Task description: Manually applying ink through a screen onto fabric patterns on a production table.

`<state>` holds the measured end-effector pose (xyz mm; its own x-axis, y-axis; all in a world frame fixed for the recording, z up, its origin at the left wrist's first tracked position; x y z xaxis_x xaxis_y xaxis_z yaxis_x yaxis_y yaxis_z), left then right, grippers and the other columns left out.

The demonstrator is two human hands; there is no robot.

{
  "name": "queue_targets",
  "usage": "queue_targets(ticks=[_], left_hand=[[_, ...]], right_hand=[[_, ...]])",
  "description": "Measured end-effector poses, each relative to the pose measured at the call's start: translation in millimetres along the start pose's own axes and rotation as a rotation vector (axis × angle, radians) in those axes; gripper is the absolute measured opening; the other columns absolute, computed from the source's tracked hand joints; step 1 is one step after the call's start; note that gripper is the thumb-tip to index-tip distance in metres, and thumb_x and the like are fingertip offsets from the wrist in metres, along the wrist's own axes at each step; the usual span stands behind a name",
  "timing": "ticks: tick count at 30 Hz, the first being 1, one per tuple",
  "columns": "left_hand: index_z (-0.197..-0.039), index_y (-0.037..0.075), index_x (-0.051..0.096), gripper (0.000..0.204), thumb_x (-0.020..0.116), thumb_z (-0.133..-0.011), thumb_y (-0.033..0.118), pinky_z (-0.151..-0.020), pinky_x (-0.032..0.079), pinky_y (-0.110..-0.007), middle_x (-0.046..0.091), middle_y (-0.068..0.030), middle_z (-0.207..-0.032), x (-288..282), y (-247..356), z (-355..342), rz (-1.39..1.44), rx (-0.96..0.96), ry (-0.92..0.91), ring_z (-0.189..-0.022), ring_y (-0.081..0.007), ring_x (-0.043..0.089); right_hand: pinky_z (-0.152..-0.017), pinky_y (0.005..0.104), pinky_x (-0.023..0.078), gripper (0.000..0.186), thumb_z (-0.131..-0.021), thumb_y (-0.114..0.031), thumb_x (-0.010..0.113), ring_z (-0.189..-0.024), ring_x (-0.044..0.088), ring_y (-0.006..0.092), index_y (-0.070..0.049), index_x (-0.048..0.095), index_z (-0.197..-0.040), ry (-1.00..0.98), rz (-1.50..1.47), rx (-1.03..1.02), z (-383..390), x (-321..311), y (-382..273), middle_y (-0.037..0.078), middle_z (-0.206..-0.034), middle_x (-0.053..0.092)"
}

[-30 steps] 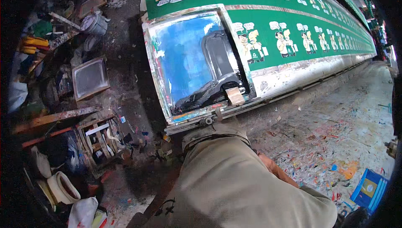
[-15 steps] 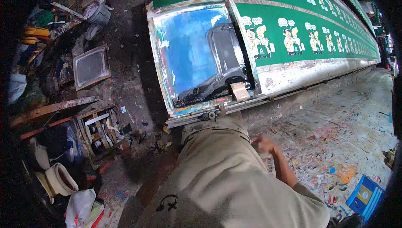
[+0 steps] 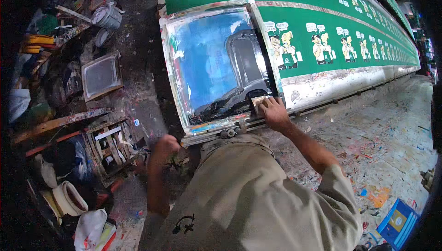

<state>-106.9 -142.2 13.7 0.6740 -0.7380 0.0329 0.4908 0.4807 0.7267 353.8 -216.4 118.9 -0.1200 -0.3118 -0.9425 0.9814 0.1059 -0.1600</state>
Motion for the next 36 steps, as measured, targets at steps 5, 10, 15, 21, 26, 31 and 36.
queue_targets(ticks=[5, 10, 15, 21, 26, 31, 36], left_hand=[[-0.096, 0.002, 0.067, 0.023, 0.066, -0.092, 0.025, -0.074, 0.054, -0.032, 0.067, -0.0083, -0.096, -98.8, -13.9, -0.7, 0.038, 0.352, 0.699, -0.083, -0.0161, 0.065], [-0.098, 0.002, 0.067, 0.021, 0.064, -0.092, 0.022, -0.072, 0.052, -0.03, 0.069, -0.0074, -0.086, -90.8, -48.4, -23.1, 0.062, 0.324, 0.696, -0.076, -0.0145, 0.065], [-0.096, 0.005, 0.068, 0.013, 0.066, -0.09, 0.016, -0.069, 0.05, -0.029, 0.068, -0.0039, -0.079, -76.7, -44.7, -29.1, 0.064, 0.278, 0.723, -0.071, -0.0135, 0.064], [-0.09, 0.003, 0.068, 0.012, 0.065, -0.091, 0.015, -0.066, 0.049, -0.03, 0.065, -0.0028, -0.067, -55.8, -57.7, -35.2, 0.114, 0.363, 0.731, -0.066, -0.0147, 0.063], [-0.102, 0.0, 0.067, 0.022, 0.065, -0.095, 0.021, -0.062, 0.051, -0.032, 0.068, -0.0069, -0.077, -37.9, -187.2, -35.5, -0.076, 0.192, 0.521, -0.064, -0.0171, 0.064], [-0.104, -0.001, 0.067, 0.026, 0.065, -0.096, 0.024, -0.06, 0.051, -0.033, 0.069, -0.009, -0.081, -11.8, -298.2, 35.1, 0.336, 0.246, 0.442, -0.064, -0.0179, 0.063], [-0.106, -0.001, 0.067, 0.027, 0.065, -0.096, 0.024, -0.06, 0.051, -0.033, 0.069, -0.0092, -0.082, -0.1, -315.6, 47.8, 0.446, 0.254, 0.442, -0.064, -0.0181, 0.063]], right_hand=[[-0.098, 0.0496, 0.042, 0.039, -0.076, -0.013, 0.068, -0.111, 0.056, 0.0335, -0.004, 0.064, -0.114, 0.363, 0.026, 0.054, -23.6, -32.4, 7.8, 0.015, -0.113, 0.061], [-0.085, 0.0465, 0.053, 0.031, -0.073, -0.008, 0.071, -0.099, 0.064, 0.0403, -0.004, 0.067, -0.104, 0.281, -0.329, 0.228, -53.5, -46.4, 54.3, 0.019, -0.104, 0.068], [-0.079, 0.0484, 0.054, 0.025, -0.078, -0.014, 0.073, -0.092, 0.068, 0.0421, -0.002, 0.069, -0.1, -0.044, -0.399, 0.454, -93.8, -15.4, 76.9, 0.022, -0.099, 0.071], [-0.077, 0.0495, 0.059, 0.02, -0.087, -0.019, 0.068, -0.087, 0.071, 0.0421, -0.001, 0.074, -0.095, 0.014, -0.266, 0.226, -105.3, -26.4, 17.1, 0.027, -0.087, 0.071], [-0.077, 0.0507, 0.053, 0.029, -0.084, -0.024, 0.076, -0.091, 0.068, 0.0455, 0.002, 0.069, -0.092, -0.083, -0.334, 0.188, -91.4, 35.7, 40.5, 0.025, -0.095, 0.07], [-0.074, 0.0524, 0.053, 0.033, -0.081, -0.029, 0.078, -0.086, 0.069, 0.0447, 0.001, 0.071, -0.094, -0.063, -0.381, 0.38, -79.6, 29.6, 78.8, 0.026, -0.086, 0.07], [-0.075, 0.0492, 0.054, 0.033, -0.082, -0.031, 0.077, -0.085, 0.069, 0.0426, -0.003, 0.073, -0.098, -0.087, -0.311, 0.411, -69.0, 10.0, 98.2, 0.024, -0.087, 0.071]])
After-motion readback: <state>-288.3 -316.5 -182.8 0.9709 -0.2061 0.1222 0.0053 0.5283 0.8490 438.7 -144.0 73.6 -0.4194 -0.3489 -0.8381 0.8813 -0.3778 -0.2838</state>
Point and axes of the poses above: each hand's wrist, its own z-axis away from the middle knuckle, its own x-axis out of the palm, y = z × x, the point moved 8 cm from there along -z, towards the middle knuckle
